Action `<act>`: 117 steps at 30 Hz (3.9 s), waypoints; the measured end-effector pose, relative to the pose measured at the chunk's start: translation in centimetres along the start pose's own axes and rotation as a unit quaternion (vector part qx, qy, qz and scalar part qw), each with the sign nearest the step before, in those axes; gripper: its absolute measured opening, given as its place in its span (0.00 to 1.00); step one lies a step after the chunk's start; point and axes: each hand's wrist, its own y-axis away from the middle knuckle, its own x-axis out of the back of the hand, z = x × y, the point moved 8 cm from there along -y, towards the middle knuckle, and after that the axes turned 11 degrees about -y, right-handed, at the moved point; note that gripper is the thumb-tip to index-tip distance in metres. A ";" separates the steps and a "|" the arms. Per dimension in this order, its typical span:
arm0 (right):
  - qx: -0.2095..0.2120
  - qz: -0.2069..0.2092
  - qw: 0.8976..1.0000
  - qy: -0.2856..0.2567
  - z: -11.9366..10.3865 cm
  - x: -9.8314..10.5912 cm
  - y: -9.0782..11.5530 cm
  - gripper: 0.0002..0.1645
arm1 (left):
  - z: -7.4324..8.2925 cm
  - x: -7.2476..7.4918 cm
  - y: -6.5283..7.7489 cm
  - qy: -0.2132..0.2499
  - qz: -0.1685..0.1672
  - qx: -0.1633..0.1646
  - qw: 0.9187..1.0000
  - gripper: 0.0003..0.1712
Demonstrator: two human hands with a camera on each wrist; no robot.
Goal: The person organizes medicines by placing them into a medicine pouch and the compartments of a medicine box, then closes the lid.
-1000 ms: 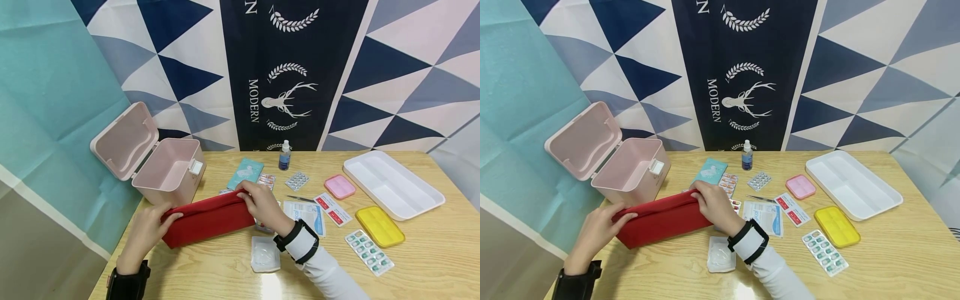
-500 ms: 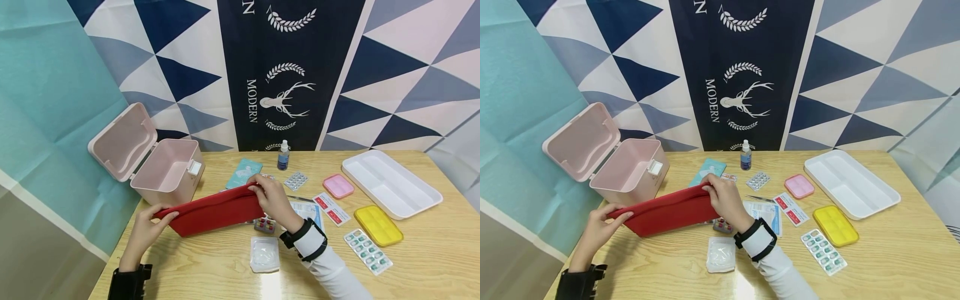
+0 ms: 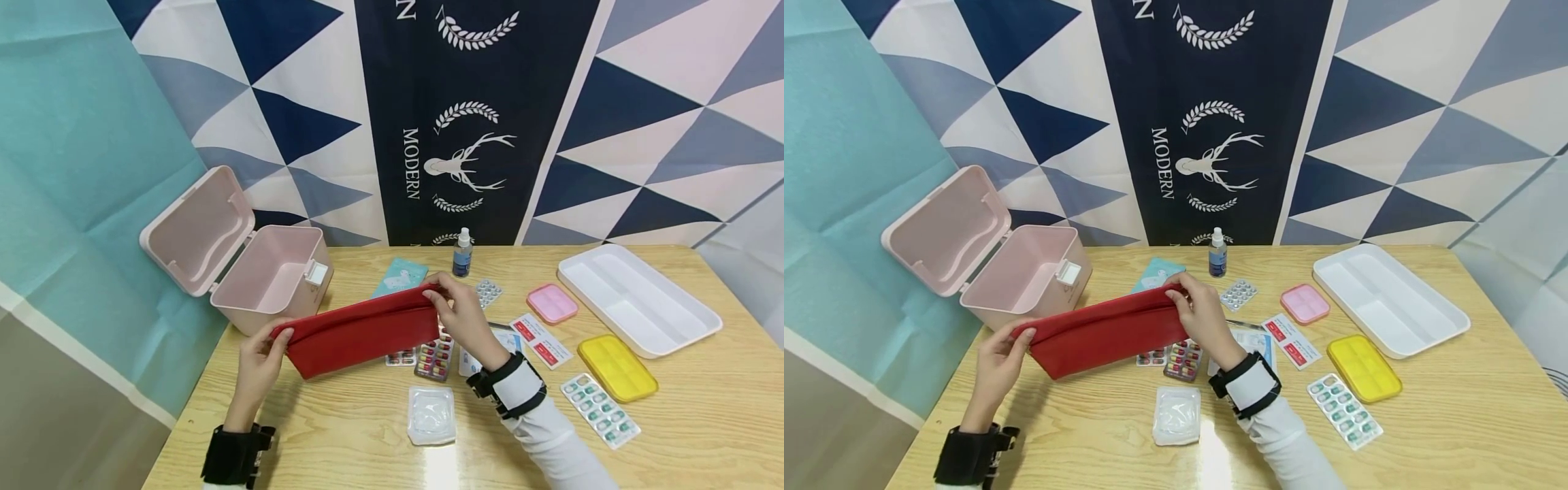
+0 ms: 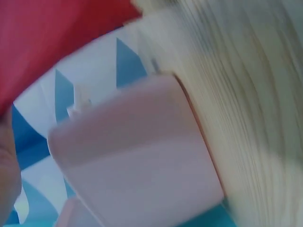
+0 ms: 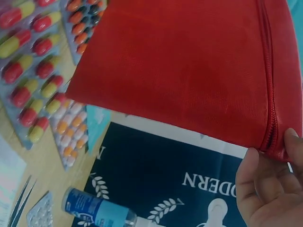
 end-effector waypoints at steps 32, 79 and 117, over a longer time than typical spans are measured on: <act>0.145 -0.100 0.967 0.183 -2.6 -5.4 2.7 0.16 | 1.3 -3.2 -0.4 0.026 0.065 0.028 0.997 0.09; 0.150 -0.186 0.957 0.164 -1.6 -6.6 3.3 0.09 | 1.2 -3.3 1.5 -0.154 0.081 -0.100 0.980 0.23; 0.060 -0.323 0.917 0.225 2.3 -5.0 11.1 0.24 | -0.8 -3.2 1.6 -0.117 0.062 -0.012 0.991 0.23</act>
